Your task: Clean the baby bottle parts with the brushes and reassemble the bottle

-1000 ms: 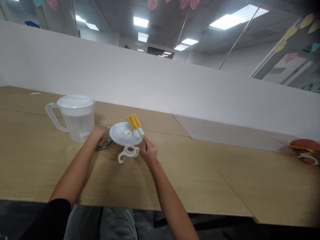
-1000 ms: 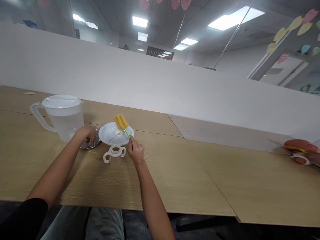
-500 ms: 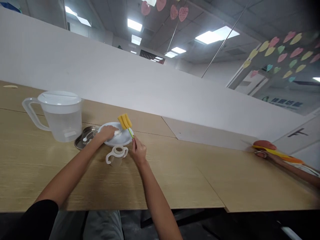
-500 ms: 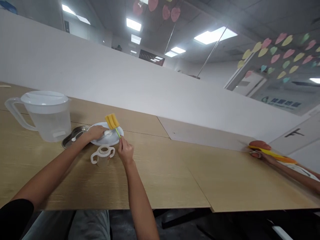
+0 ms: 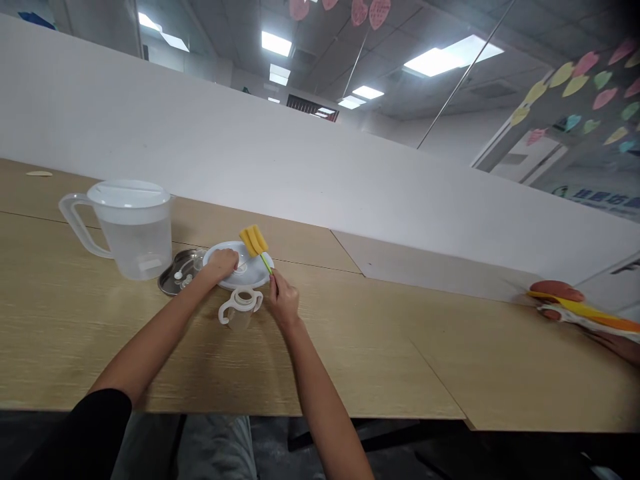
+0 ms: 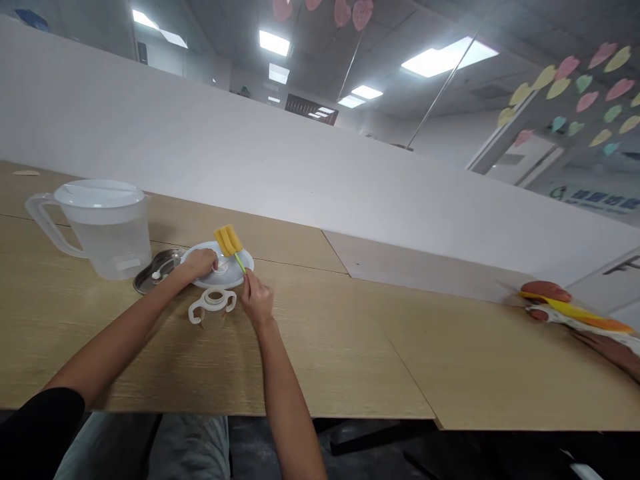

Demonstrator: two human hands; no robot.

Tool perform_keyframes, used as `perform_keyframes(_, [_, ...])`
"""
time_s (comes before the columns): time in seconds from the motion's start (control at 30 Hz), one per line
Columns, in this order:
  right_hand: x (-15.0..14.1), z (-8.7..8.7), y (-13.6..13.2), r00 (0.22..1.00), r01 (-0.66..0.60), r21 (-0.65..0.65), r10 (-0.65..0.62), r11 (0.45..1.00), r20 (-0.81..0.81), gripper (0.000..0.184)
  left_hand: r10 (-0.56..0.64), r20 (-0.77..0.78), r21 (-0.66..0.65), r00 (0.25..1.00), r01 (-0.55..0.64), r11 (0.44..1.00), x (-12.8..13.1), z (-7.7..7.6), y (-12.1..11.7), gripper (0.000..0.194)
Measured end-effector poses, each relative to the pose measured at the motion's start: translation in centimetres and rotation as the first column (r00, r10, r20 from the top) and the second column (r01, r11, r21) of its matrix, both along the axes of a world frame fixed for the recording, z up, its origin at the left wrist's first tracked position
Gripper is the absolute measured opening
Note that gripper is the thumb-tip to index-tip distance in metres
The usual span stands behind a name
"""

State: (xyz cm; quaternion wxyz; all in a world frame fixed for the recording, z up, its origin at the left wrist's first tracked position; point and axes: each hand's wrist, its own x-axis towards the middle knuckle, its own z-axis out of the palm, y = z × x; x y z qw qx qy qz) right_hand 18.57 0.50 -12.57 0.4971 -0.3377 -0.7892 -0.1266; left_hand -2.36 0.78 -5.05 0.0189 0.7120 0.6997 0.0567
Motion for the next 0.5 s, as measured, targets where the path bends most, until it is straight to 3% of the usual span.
perform_keyframes(0.27, [0.1, -0.1, 0.1, 0.999, 0.021, -0.042, -0.019, 0.999, 0.043, 0.036, 0.073, -0.022, 0.073, 0.997, -0.071, 0.995, -0.7, 3.1, -1.4, 0.036])
perform_keyframes(0.5, [0.0, 0.1, -0.1, 0.998, 0.050, -0.073, -0.047, 0.996, 0.048, 0.036, 0.043, 0.125, 0.211, 0.991, -0.068, 0.975, -0.8, 6.9, -3.2, 0.036])
